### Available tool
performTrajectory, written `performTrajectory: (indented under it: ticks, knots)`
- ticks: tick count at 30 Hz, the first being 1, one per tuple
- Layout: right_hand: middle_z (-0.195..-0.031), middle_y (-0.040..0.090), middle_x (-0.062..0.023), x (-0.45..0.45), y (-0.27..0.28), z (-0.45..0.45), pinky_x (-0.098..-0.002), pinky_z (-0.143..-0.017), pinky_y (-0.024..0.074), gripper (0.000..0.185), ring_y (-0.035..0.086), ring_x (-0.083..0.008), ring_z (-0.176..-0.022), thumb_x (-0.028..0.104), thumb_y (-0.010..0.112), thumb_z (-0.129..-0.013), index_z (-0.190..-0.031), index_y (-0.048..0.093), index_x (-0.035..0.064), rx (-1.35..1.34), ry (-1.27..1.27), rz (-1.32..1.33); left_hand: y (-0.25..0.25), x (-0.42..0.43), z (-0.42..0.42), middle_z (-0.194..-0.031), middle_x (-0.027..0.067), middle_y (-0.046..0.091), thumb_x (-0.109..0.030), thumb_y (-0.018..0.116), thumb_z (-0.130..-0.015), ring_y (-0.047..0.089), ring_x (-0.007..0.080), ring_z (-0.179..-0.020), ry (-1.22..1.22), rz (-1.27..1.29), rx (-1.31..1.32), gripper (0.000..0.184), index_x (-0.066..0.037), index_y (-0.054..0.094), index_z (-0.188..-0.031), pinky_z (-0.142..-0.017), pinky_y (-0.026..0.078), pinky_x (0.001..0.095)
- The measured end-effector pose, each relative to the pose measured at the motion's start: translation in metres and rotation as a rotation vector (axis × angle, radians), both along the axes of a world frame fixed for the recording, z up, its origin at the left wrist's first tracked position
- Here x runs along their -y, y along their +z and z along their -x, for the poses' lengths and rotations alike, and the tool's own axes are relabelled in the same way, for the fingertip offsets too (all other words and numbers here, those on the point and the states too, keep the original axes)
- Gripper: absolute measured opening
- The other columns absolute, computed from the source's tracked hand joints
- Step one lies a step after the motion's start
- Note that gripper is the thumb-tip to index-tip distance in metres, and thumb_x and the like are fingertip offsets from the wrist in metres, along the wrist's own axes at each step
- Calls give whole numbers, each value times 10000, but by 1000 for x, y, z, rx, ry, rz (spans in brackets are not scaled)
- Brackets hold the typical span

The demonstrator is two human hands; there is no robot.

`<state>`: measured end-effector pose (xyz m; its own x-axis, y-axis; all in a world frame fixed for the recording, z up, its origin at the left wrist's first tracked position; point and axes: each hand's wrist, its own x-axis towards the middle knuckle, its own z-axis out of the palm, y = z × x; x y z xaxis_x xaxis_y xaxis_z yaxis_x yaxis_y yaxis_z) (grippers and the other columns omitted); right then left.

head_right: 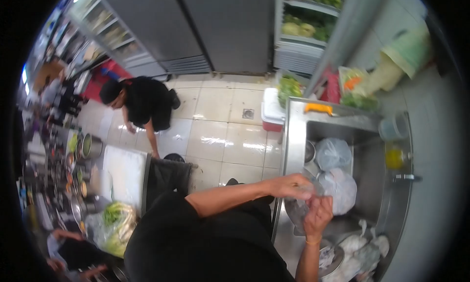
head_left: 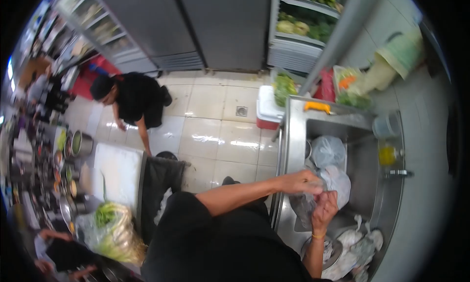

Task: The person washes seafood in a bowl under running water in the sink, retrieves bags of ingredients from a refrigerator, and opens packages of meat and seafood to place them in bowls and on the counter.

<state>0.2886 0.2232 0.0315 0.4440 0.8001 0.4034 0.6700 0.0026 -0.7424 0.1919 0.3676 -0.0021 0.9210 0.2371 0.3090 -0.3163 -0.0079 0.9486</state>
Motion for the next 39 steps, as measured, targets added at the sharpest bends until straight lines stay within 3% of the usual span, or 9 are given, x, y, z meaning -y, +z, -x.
performTrajectory:
  ticks: [2,11,14,22,25,28,35,38,39]
  knots:
    - [-639,496,-109,3,10,-2,-357,-595,364,235,453,-260,-630,29,487,-842,-622,528,-42,120,20,29,4,-8,-5,-681,109,625,-215,675,-740,609,202,-666,-142,210,-67,213,-13,644,-800,-688,451,329]
    - [-617,381,-119,-10,25,-4,-385,-572,318,367,382,-276,-635,162,408,-934,-608,374,-5,356,169,101,37,2,5,-749,77,679,-182,775,-568,640,167,-756,-37,-440,-309,248,-50,707,-767,-655,482,291]
    - [-611,367,-116,-21,23,-9,-383,-557,310,374,378,-272,-621,163,405,-937,-606,362,-5,395,283,61,12,-4,15,-733,70,672,-210,793,-552,624,155,-743,-72,-63,-117,309,-65,719,-814,-639,471,290]
    - [-633,405,-113,-69,39,5,-373,-517,311,341,411,-266,-600,182,542,-879,-623,393,15,332,474,-59,25,-7,65,-715,56,581,-213,768,-602,570,185,-736,336,-186,55,289,-70,722,-848,-669,427,318]
    - [-625,483,-138,-81,53,6,-430,-537,407,293,503,-323,-599,308,558,-830,-679,518,60,819,499,-53,17,-11,78,-719,60,586,-274,746,-639,565,205,-774,400,-336,84,276,-91,727,-844,-700,369,357]
    - [-556,343,-102,-100,69,34,-404,-458,331,362,394,-296,-507,333,578,-815,-605,426,82,819,663,-273,33,-7,103,-750,78,581,-446,736,-627,548,251,-818,435,-448,-10,398,-109,723,-837,-747,311,450]
    - [-758,601,-124,-114,105,66,-429,-650,476,203,593,-319,-757,206,641,-806,-859,642,10,868,915,-244,64,-21,129,-760,114,542,-561,704,-563,522,307,-849,613,-1053,67,489,-128,715,-792,-763,287,493]
    - [-988,646,-172,-123,120,69,-471,-813,476,355,603,-355,-958,224,688,-780,-1098,630,78,528,1116,-223,97,-27,155,-753,97,516,-608,691,-549,489,294,-825,627,-1131,166,498,-135,703,-705,-743,286,457]
    - [-926,628,-156,-125,122,72,-445,-752,453,291,582,-336,-883,223,694,-760,-991,599,73,506,1157,-278,104,-30,159,-742,90,503,-617,689,-542,472,288,-798,614,-1195,204,499,-139,699,-685,-726,283,445]
